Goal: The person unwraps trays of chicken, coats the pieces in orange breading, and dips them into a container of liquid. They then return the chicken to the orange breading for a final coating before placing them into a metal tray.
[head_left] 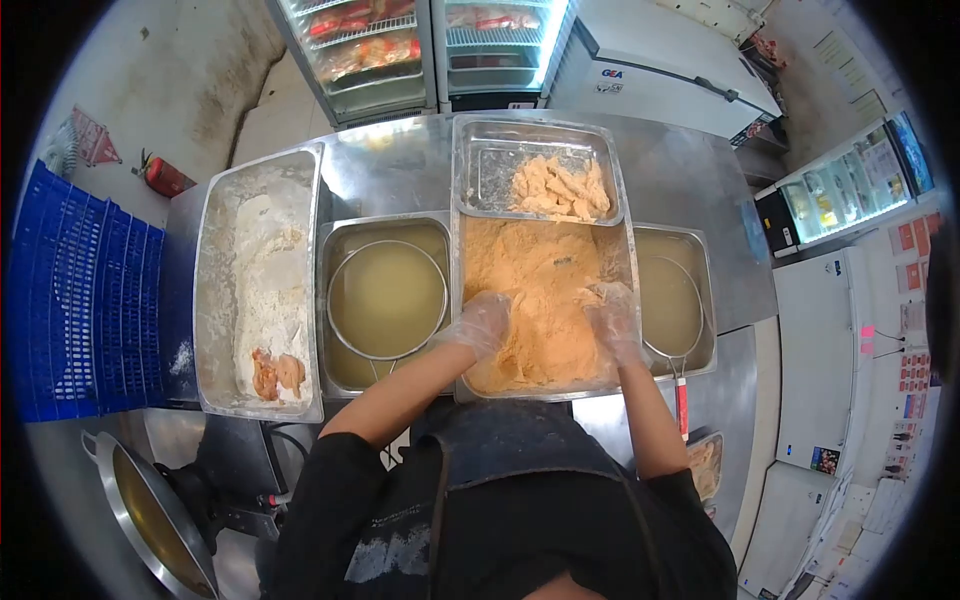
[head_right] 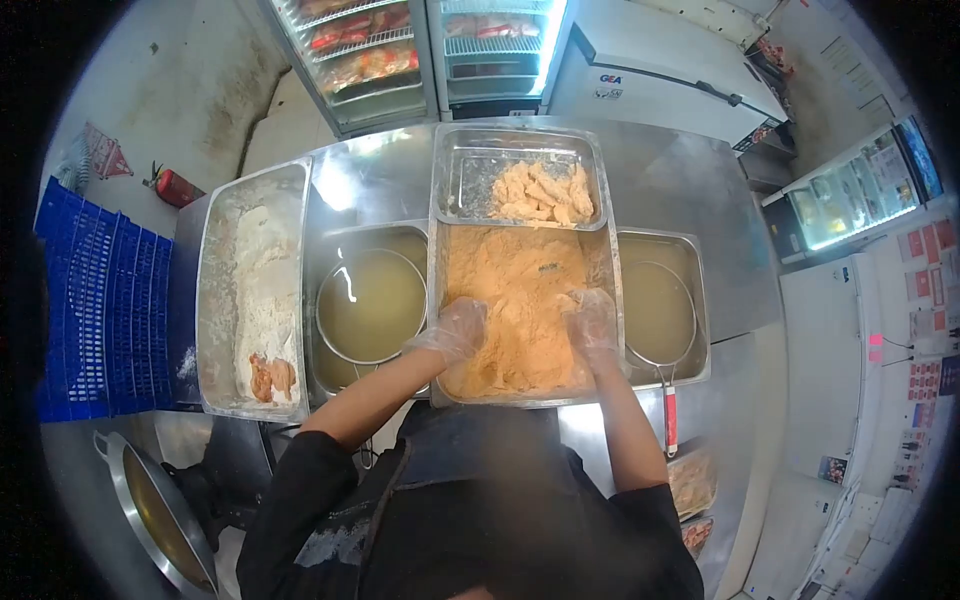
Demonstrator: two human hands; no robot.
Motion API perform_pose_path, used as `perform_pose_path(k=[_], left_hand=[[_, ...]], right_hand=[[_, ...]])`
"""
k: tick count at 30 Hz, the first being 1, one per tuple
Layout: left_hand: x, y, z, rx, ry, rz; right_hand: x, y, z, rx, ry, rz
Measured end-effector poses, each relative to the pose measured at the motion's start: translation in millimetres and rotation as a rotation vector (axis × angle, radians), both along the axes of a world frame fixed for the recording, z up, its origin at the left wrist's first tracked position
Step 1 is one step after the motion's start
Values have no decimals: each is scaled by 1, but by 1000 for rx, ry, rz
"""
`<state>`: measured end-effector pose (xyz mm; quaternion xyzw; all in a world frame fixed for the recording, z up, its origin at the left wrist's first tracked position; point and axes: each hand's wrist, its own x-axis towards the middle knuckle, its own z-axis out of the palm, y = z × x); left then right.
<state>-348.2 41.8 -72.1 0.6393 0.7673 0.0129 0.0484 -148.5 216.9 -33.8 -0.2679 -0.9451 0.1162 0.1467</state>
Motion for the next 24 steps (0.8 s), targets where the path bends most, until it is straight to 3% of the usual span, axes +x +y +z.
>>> perform_pose_path(k=[3,4,6,9,12,13,15,16,18,19,22,23,24], left_hand=[[-2,-4,2,117,7,-103],[1,-6,4,126,-8,-77],[-1,-2,9,146,-18,-40],[3,-3,7,29,-153,29],[-1,2,-1,110,-127,33],[-1,2,7,64,-164,34],[1,-4,9,8,-197,31],[3,-5,5,89,-177,41],[2,-5,-1,170,-158,57],[1,-5,-5,179,-146,26],[-2,-3,-13,170,-148,-24],[-1,-4,-15,154,-164,-27],[0,-3,-11,149,-165,-30]], right_hand=[[11,12,-61,194,45,-138],[9,6,-42,202,48,-147],[-10,-11,22,-111,-77,-238],[-1,-2,-9,-189,-171,-324],[-32,-24,71,-280,70,-331],[-29,-15,61,-277,73,-335],[-20,2,27,-29,-22,-199],[-29,4,44,-28,-13,-197],[-54,10,94,-299,-53,-427],[-61,19,95,-303,-50,-430],[-77,55,90,-665,686,-339],[-84,67,84,-667,686,-345],[-92,78,76,-877,783,-327]])
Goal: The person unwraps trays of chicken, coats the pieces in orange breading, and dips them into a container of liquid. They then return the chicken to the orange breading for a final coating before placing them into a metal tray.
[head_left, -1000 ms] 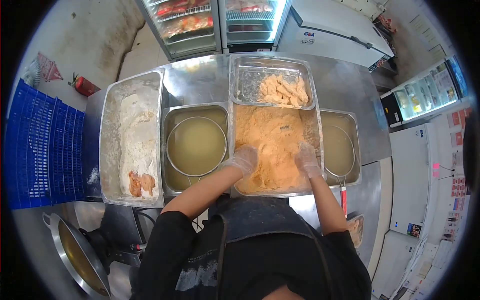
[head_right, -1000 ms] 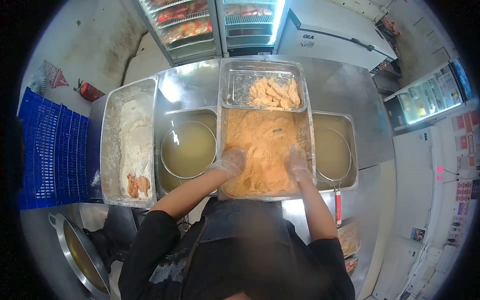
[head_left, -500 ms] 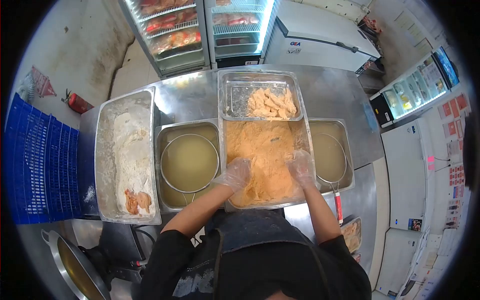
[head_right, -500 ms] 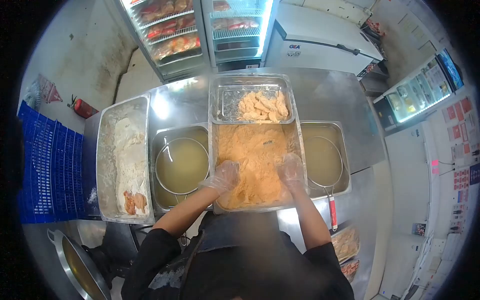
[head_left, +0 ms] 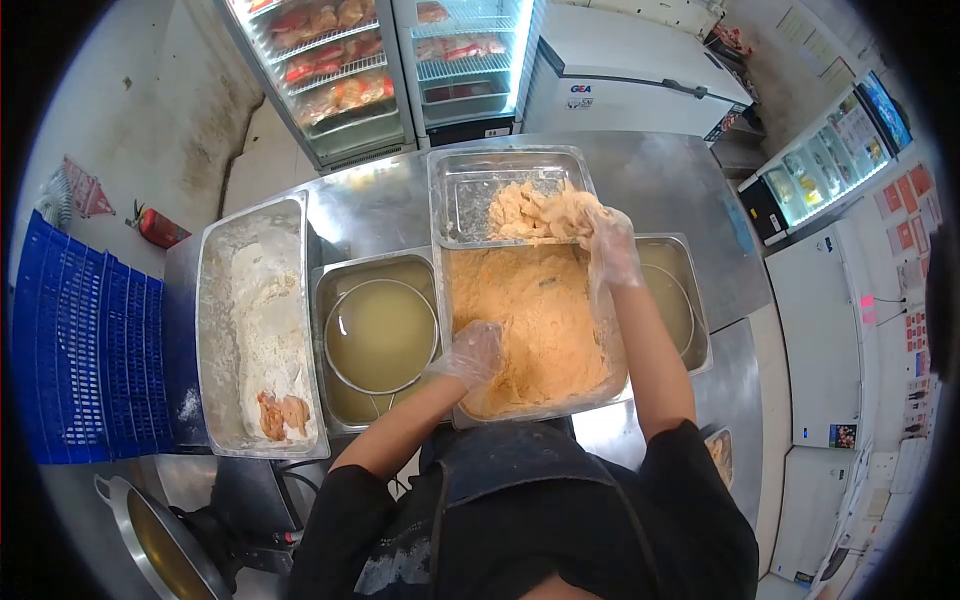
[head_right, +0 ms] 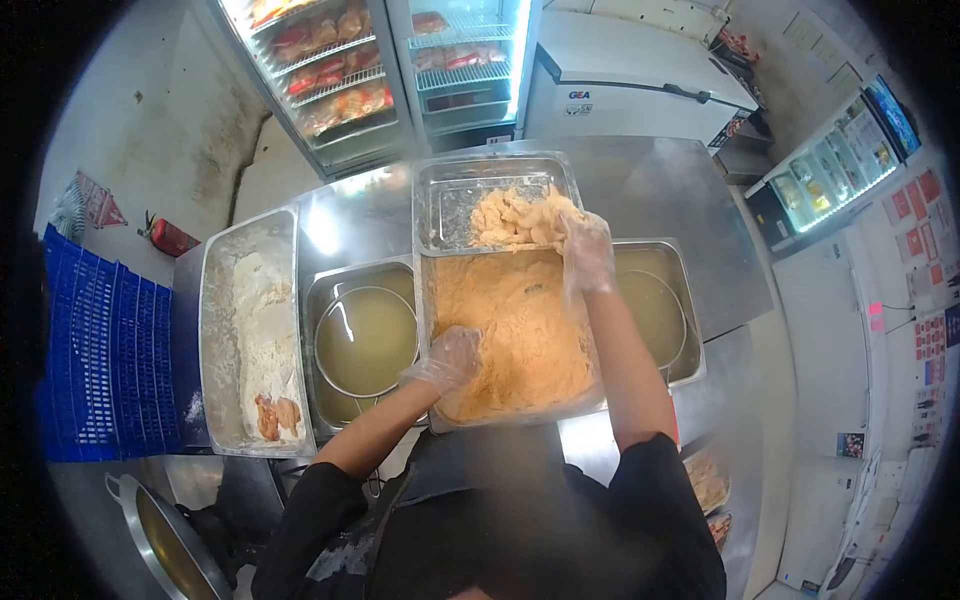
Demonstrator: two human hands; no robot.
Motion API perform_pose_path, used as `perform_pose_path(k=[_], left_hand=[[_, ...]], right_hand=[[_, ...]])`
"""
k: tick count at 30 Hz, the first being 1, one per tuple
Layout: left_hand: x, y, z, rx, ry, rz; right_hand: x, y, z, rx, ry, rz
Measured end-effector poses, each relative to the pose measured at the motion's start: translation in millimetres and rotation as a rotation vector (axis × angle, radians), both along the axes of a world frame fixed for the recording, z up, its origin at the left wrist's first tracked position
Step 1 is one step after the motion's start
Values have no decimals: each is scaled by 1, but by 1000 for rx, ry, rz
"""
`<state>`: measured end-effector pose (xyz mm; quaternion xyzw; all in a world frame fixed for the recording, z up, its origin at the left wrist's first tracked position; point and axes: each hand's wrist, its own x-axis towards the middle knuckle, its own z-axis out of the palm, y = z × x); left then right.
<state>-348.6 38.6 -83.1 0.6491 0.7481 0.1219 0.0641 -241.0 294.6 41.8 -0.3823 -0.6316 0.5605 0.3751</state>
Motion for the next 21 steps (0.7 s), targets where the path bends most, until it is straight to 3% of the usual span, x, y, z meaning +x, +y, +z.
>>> perform_pose_path(k=[1,2,3,5,6,8,9,11,15,17,18,20,21], left_hand=[[-1,1,7,-46,-22,0],[-3,2,14,-89,-42,-1],[-3,1,19,-92,-38,-7],[-2,1,27,223,-57,49],[-1,7,42,222,-59,48],[0,21,73,-192,-414,259],[-2,22,64,-197,-417,254],[-12,24,43,104,-921,-80],[-12,24,45,33,-1178,1],[-14,22,69,41,-874,77],[-12,21,69,41,-871,78],[-3,14,64,21,-307,242],[3,7,45,22,-313,248]], right_hand=[[-4,3,-6,-176,146,36],[0,0,-12,-179,151,29],[7,-7,-20,-141,-15,103],[18,-26,-44,-19,-320,196],[25,-40,-60,63,-462,213],[33,-91,-58,-299,-261,373],[40,-100,-69,-304,-263,368],[45,-107,-93,-668,-193,437],[59,-101,-94,-723,-48,380],[60,-101,-62,-286,-110,308],[63,-99,-68,-286,-107,309],[69,-92,-81,1037,-869,139],[73,-91,-84,1041,-872,147]])
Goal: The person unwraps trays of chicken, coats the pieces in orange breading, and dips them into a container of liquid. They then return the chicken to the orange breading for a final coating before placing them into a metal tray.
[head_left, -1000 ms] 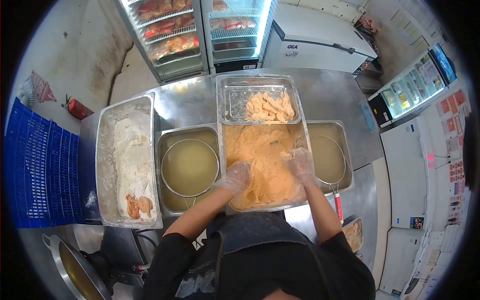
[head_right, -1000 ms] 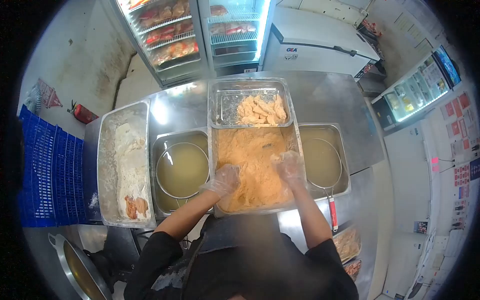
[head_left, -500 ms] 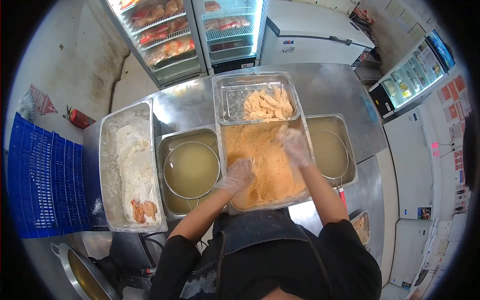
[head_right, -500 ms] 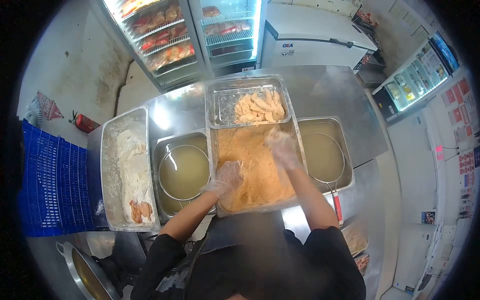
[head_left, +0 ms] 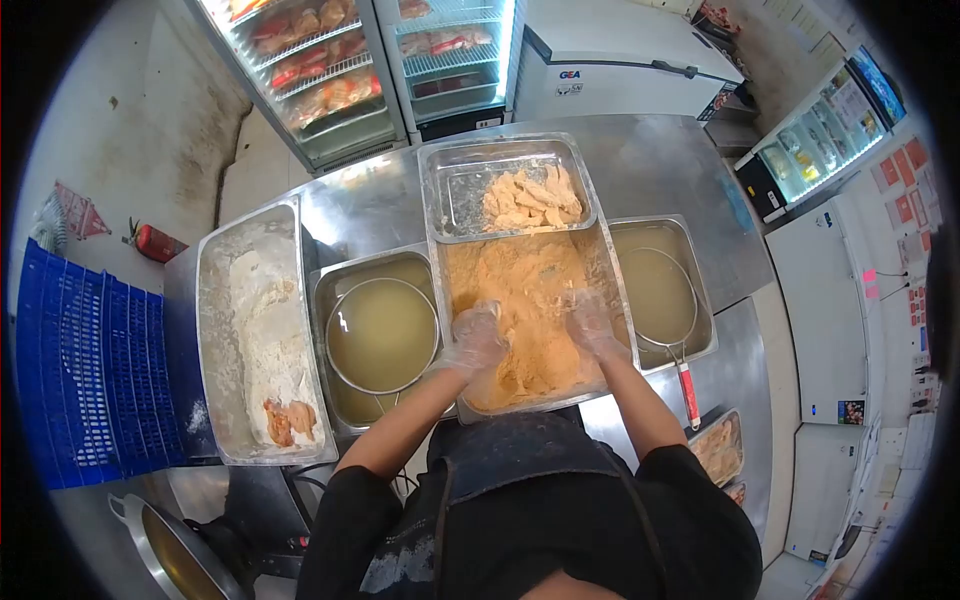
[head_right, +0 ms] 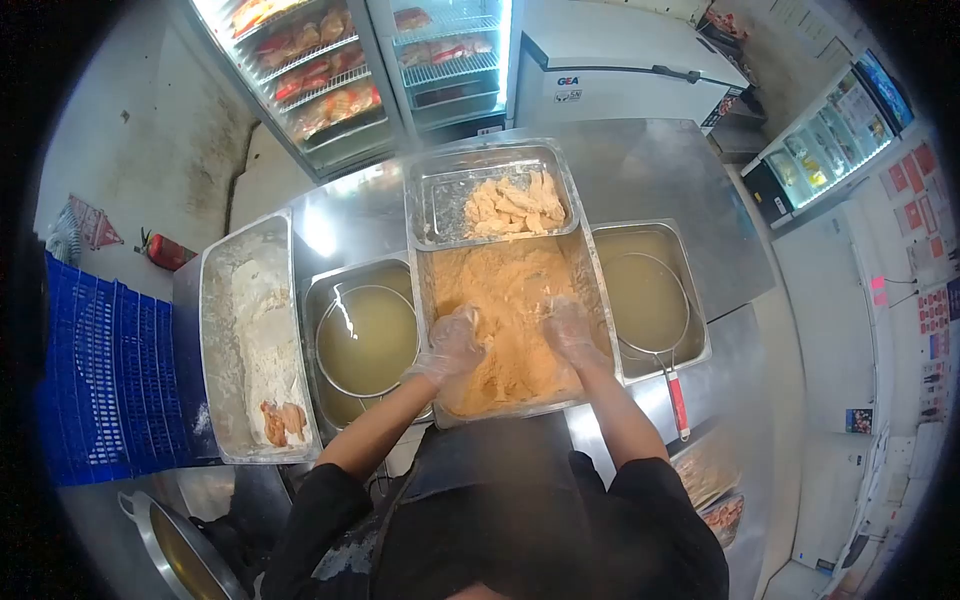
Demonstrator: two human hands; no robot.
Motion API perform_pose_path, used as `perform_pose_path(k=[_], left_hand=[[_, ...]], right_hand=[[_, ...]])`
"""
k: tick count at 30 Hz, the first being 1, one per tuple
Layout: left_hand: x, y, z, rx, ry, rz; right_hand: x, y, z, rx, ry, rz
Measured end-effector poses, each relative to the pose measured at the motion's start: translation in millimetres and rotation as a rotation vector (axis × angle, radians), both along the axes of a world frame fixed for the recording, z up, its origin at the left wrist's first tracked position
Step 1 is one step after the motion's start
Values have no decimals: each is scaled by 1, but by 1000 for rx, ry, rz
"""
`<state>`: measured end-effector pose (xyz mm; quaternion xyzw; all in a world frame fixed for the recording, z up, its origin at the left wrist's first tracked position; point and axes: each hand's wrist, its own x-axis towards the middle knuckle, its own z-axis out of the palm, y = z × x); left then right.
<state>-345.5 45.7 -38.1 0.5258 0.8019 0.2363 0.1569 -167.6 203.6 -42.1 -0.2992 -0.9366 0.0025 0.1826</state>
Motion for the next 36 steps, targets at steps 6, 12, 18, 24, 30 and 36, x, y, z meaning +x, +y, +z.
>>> perform_pose_path(k=[6,12,18,24,30,36], left_hand=[[5,-4,10,-179,94,-266],[9,-7,30,-477,-129,-270],[22,-25,59,-440,-87,-227],[38,-21,3,-632,-252,-59],[42,-3,-80,-512,-239,-48],[31,29,-86,-340,-437,413]], right_hand=[[-43,48,83,-469,381,-162],[-69,65,89,-916,792,-200],[-2,2,19,-682,-602,-163],[-8,-56,-13,-932,-659,183],[-28,-60,-107,-573,-800,889],[-21,-30,-119,-1406,-181,281]])
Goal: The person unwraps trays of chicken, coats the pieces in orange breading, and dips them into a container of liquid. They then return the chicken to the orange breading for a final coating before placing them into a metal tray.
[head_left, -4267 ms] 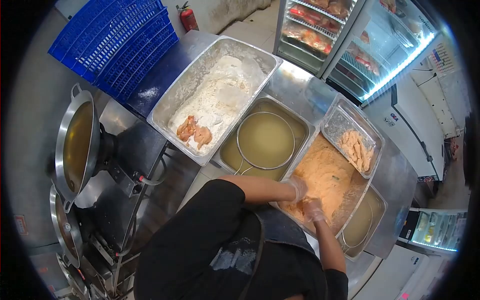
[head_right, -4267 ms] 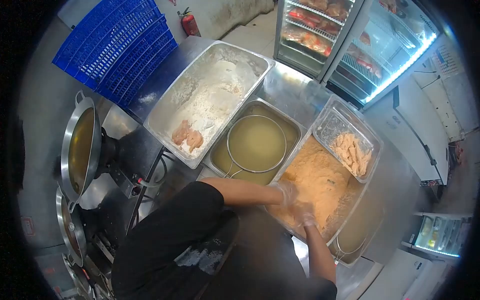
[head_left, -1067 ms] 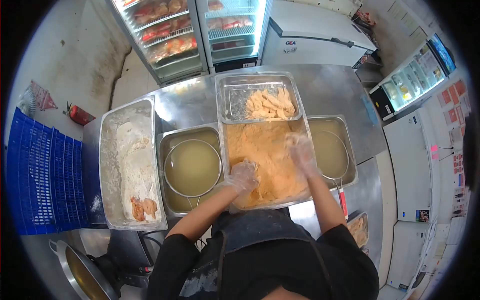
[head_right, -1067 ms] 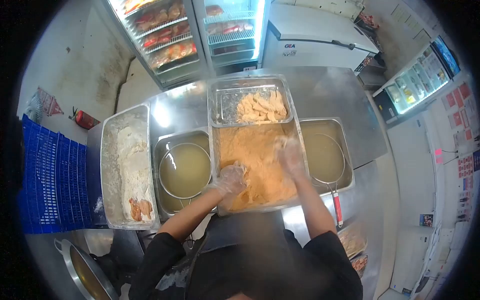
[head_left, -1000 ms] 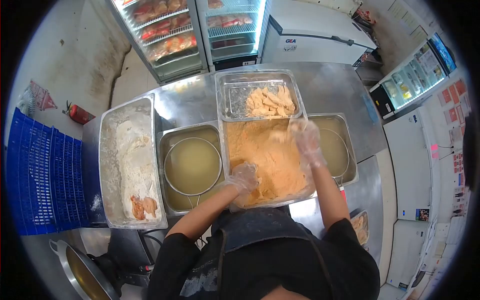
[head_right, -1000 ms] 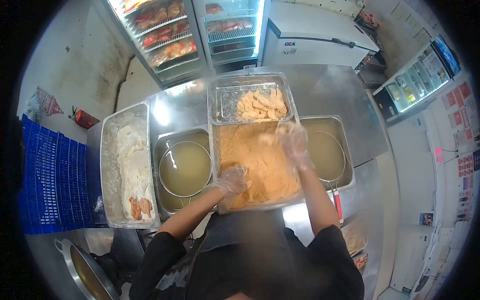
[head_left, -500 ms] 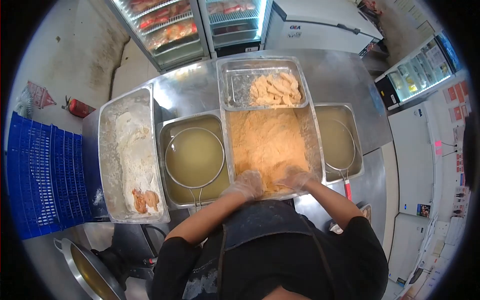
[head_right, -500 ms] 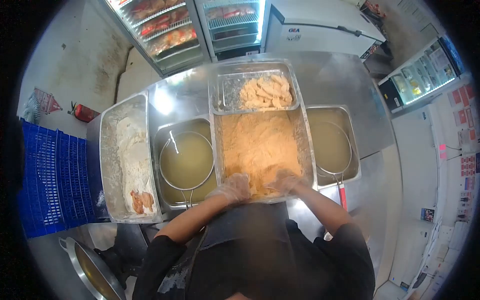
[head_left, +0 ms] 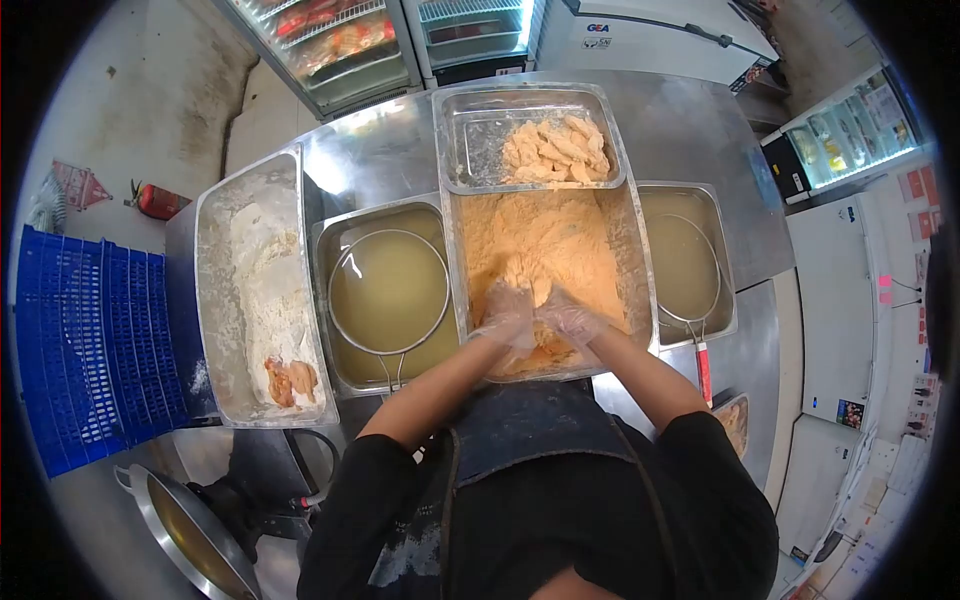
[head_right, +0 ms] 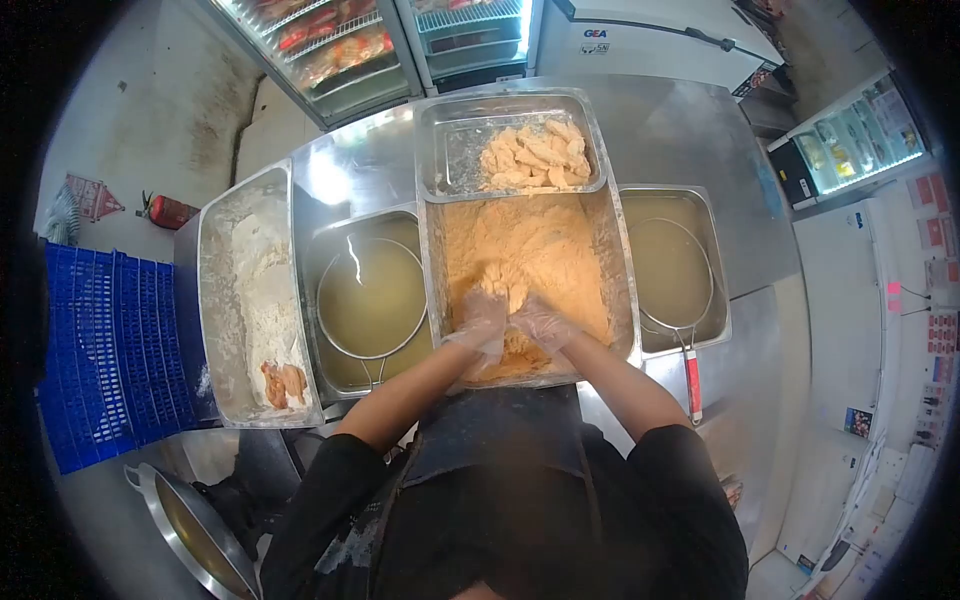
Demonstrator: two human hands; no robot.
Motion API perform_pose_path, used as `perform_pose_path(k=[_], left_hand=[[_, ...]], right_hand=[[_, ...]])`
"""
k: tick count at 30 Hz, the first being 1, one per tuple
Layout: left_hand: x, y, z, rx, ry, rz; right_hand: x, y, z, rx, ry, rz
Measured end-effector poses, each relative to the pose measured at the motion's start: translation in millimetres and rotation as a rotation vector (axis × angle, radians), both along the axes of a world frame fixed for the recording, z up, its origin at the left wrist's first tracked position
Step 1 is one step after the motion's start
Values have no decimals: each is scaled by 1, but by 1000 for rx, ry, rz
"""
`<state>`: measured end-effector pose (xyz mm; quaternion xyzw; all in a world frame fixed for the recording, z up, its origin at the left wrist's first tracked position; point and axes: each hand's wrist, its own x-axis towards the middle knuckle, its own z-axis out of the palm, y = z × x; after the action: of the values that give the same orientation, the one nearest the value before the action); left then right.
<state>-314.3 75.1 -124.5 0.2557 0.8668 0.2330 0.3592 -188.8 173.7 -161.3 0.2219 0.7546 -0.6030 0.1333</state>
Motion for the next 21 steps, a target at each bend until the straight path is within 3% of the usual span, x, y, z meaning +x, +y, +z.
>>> perform_pose_path(k=[2,3,5,7,8,10,12,14,16,17,19,20,21], left_hand=[[-9,5,30,103,1,85],[-18,2,51,151,112,-25],[-32,7,57,199,231,-131],[-47,16,40,75,411,-274],[-54,18,41,70,416,-275],[-61,21,46,-75,700,-597],[-62,20,43,-3,708,-555],[-60,22,50,81,712,-509],[-53,20,73,-165,583,-663],[-52,16,63,-161,580,-657],[-48,4,38,-164,528,-1096],[-40,-2,41,-159,532,-1093],[-30,-10,44,-159,426,-1031]], right_hand=[[-13,12,86,478,41,188],[-22,23,88,480,45,188],[-43,49,91,1038,-430,533],[-40,87,23,1353,25,195],[-51,83,12,1349,30,191],[-83,63,4,1163,128,-391],[-93,42,33,918,30,16],[-64,-11,76,1035,220,139],[-54,-16,93,724,-159,343],[-43,-15,95,727,-162,349],[-12,-7,101,750,-43,565],[-4,-1,116,757,-44,565],[4,4,133,604,-101,454]])
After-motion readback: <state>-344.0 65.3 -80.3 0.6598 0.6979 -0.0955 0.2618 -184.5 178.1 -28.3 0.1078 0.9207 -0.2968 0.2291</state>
